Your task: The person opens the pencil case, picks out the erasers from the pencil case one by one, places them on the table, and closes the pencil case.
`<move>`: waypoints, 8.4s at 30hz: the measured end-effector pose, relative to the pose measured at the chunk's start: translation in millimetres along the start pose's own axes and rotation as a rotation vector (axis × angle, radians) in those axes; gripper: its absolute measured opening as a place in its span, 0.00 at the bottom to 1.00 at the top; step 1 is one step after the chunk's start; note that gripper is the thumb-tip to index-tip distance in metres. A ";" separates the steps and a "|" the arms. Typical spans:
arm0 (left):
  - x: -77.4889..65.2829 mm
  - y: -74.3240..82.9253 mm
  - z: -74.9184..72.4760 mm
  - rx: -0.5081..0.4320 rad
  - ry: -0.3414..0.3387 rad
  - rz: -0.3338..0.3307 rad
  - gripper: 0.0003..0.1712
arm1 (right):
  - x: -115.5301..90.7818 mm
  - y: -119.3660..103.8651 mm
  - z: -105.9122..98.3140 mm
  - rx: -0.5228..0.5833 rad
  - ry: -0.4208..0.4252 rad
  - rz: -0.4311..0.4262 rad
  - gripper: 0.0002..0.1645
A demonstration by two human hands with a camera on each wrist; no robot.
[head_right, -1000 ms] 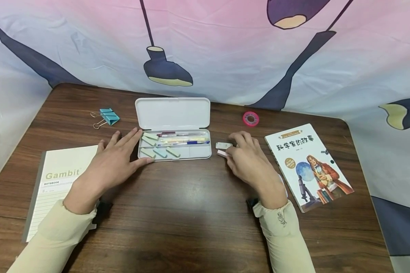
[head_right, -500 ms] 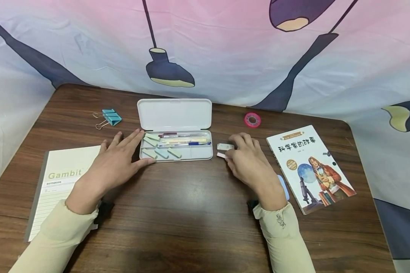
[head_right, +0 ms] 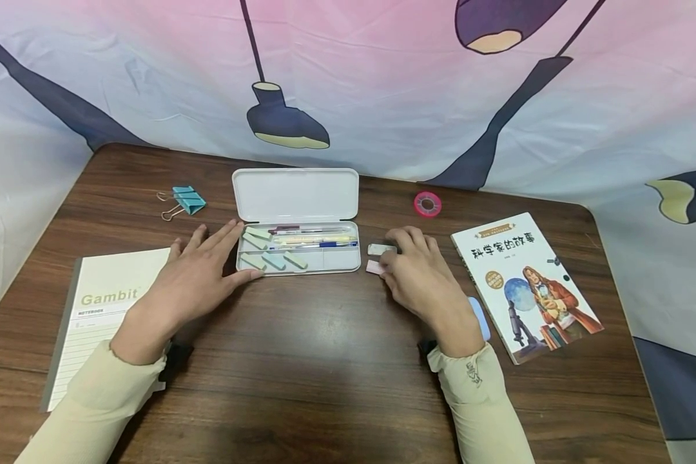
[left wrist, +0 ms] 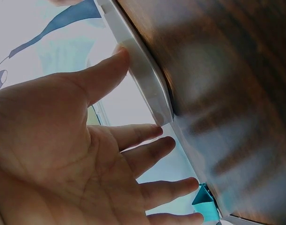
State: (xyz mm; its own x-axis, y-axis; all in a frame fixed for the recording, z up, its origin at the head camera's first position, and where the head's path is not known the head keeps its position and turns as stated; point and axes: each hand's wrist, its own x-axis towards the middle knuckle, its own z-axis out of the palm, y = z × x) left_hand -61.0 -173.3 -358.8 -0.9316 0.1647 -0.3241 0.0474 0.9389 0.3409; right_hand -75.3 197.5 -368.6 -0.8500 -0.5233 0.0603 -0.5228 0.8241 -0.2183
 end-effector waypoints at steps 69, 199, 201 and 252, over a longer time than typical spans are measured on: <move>4.8 -9.6 7.4 -0.002 0.031 0.014 0.57 | 72.7 -77.1 28.3 0.216 -0.084 -0.061 0.13; 2.2 -5.7 4.9 0.007 0.019 0.007 0.57 | -10.0 -2.1 -12.1 0.033 -0.037 0.249 0.15; 1.5 -3.2 3.0 0.016 0.009 0.003 0.57 | -4.3 -8.4 -9.3 0.048 0.005 0.242 0.15; 12.5 -15.4 15.5 0.016 0.018 0.000 0.57 | 101.7 -112.5 45.8 0.173 -0.119 -0.010 0.13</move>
State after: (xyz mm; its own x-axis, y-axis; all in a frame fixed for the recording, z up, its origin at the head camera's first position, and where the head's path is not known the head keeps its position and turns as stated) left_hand -67.8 -181.0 -381.8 -0.9379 0.1592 -0.3083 0.0528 0.9437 0.3266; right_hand -100.0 41.6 -382.5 -0.8260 -0.5615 -0.0501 -0.5034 0.7747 -0.3826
